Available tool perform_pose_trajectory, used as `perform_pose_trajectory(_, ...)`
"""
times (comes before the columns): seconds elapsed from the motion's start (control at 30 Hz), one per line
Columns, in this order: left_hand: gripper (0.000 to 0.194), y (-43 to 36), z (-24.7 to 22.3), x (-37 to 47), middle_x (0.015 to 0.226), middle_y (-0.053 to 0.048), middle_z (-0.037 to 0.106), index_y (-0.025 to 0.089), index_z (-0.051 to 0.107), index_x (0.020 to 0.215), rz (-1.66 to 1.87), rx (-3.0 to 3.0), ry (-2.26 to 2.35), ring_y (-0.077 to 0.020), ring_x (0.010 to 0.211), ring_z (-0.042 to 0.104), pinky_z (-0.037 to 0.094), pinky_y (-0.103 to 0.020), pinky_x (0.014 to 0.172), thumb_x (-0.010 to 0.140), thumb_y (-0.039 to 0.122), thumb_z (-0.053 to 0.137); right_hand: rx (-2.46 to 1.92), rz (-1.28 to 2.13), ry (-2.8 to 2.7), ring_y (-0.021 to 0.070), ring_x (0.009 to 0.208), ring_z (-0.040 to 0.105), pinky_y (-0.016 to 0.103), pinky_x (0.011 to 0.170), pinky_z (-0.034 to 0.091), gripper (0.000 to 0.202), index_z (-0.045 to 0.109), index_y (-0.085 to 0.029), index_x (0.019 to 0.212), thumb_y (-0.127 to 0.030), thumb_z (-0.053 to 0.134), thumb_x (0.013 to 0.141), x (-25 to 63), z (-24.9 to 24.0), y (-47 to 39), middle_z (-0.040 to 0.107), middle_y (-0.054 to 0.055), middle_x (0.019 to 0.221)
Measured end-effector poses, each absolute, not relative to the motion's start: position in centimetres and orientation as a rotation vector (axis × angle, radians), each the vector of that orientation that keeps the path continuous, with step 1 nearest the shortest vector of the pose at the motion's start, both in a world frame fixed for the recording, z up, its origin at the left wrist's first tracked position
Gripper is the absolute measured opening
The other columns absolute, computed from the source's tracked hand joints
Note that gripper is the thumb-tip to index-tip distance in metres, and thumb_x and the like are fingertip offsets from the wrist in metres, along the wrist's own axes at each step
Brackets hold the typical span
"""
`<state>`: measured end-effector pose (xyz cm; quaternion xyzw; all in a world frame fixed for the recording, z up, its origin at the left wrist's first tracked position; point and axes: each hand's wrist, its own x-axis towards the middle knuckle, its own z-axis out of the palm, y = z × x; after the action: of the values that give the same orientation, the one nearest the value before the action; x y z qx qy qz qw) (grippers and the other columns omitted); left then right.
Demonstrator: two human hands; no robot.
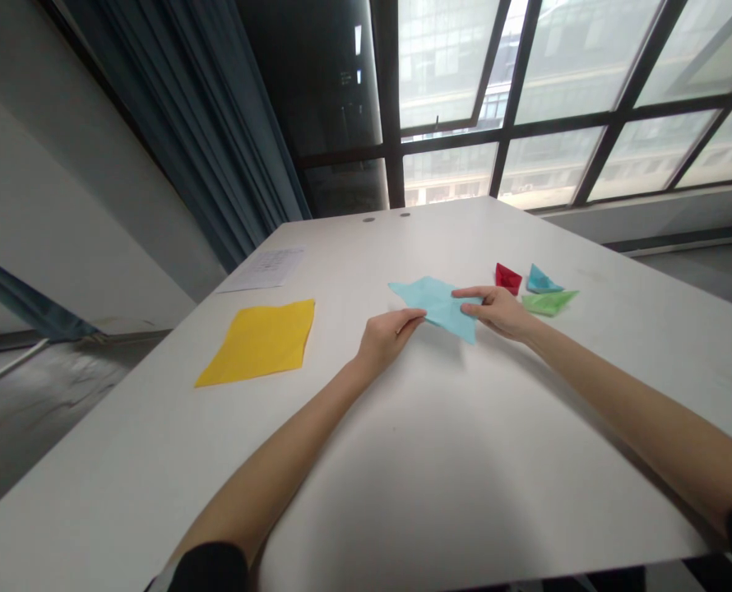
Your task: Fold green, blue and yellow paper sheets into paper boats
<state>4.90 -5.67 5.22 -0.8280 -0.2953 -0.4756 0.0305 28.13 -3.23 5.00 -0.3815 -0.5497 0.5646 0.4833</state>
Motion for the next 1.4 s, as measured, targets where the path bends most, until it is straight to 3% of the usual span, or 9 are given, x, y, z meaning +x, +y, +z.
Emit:
perform_pose_trajectory(0.27,0.024,-5.4,4.9,5.0,0.085,-0.004,0.07,0.017,0.062,0.099,-1.41,-2.51,-0.976,-0.0127,0.069,0.066,0.052,-0.021,0.064,0.084,0.031,0.049,-1.015,1.069,-1.486,0.0169,0.072,0.057,0.033,0.071,0.045,0.027,0.069,-0.02,0.077,-0.039,0.073,0.058,28.3,4.0,-2.3,0.065,0.004,0.078)
perform_pose_trajectory(0.33,0.023,-5.4,4.8,5.0,0.084,-0.003,0.07,0.017,0.062,0.098,-1.387,-2.499,-0.969,-0.0124,0.067,0.066,0.051,-0.021,0.063,0.084,0.03,0.049,-1.061,0.855,-1.594,0.0213,0.086,0.055,0.037,0.077,0.044,0.026,0.069,-0.021,0.076,-0.042,0.07,0.061,28.2,4.3,-2.5,0.062,0.006,0.093)
perform_pose_trajectory(0.47,0.022,-5.4,4.9,5.0,0.083,-0.003,0.07,0.017,0.061,0.099,-1.321,-2.503,-0.896,-0.0123,0.068,0.066,0.051,-0.021,0.063,0.085,0.028,0.047,-1.125,0.28,-1.891,0.0297,0.117,0.037,0.048,0.095,0.029,0.02,0.07,-0.026,0.081,-0.04,0.065,0.068,27.8,5.6,-3.8,0.045,0.007,0.124)
perform_pose_trajectory(0.67,0.023,-5.6,5.0,5.1,0.089,-0.003,0.069,0.019,0.059,0.103,-1.264,-2.589,-0.843,-0.0128,0.075,0.066,0.051,-0.023,0.067,0.086,0.026,0.045,-1.006,0.116,-2.079,0.0251,0.105,0.047,0.044,0.092,0.032,0.019,0.065,-0.028,0.091,-0.034,0.052,0.08,26.3,6.7,-5.6,0.057,0.006,0.108)
perform_pose_trajectory(0.83,0.022,-5.6,5.2,4.9,0.087,-0.003,0.07,0.017,0.059,0.102,-1.261,-2.558,-0.789,-0.0125,0.072,0.065,0.05,-0.022,0.065,0.086,0.024,0.046,-1.076,0.29,-1.841,0.0252,0.106,0.049,0.041,0.088,0.036,0.033,0.052,-0.024,0.101,-0.04,0.059,0.074,26.9,6.3,-4.5,0.055,0.008,0.112)
perform_pose_trajectory(0.93,0.024,-5.6,5.3,4.7,0.087,-0.003,0.069,0.017,0.057,0.106,-1.242,-2.58,-0.767,-0.0123,0.072,0.065,0.05,-0.021,0.065,0.086,0.025,0.046,-1.079,0.795,-1.742,0.0186,0.074,0.058,0.032,0.065,0.043,0.044,0.044,-0.026,0.103,-0.044,0.064,0.068,28.1,5.9,-3.6,0.062,0.001,0.082)
perform_pose_trajectory(1.07,0.025,-5.6,5.4,4.7,0.086,-0.002,0.07,0.02,0.057,0.107,-1.266,-2.599,-0.817,-0.012,0.071,0.065,0.05,-0.02,0.064,0.086,0.028,0.047,-0.928,1.279,-1.472,0.0109,0.049,0.051,0.023,0.049,0.037,0.045,0.042,-0.027,0.096,-0.043,0.069,0.063,28.8,5.6,-3.2,0.057,-0.007,0.059)
perform_pose_trajectory(1.27,0.023,-5.5,5.3,4.7,0.083,-0.003,0.07,0.018,0.06,0.102,-1.34,-2.501,-0.88,-0.0111,0.064,0.065,0.049,-0.02,0.059,0.085,0.029,0.048,-0.956,1.35,-1.246,0.0118,0.066,0.056,0.026,0.062,0.043,0.046,0.053,-0.025,0.098,-0.037,0.073,0.058,28.2,5.1,-3.0,0.062,-0.001,0.078)
perform_pose_trajectory(1.4,0.024,-5.3,5.2,4.7,0.085,-0.004,0.07,0.017,0.06,0.102,-1.328,-2.46,-0.901,-0.0121,0.065,0.065,0.05,-0.021,0.06,0.085,0.028,0.048,-0.991,1.312,-1.201,0.0112,0.074,0.054,0.026,0.063,0.045,0.044,0.054,-0.028,0.1,-0.034,0.072,0.06,28.1,4.8,-2.9,0.056,-0.002,0.086)
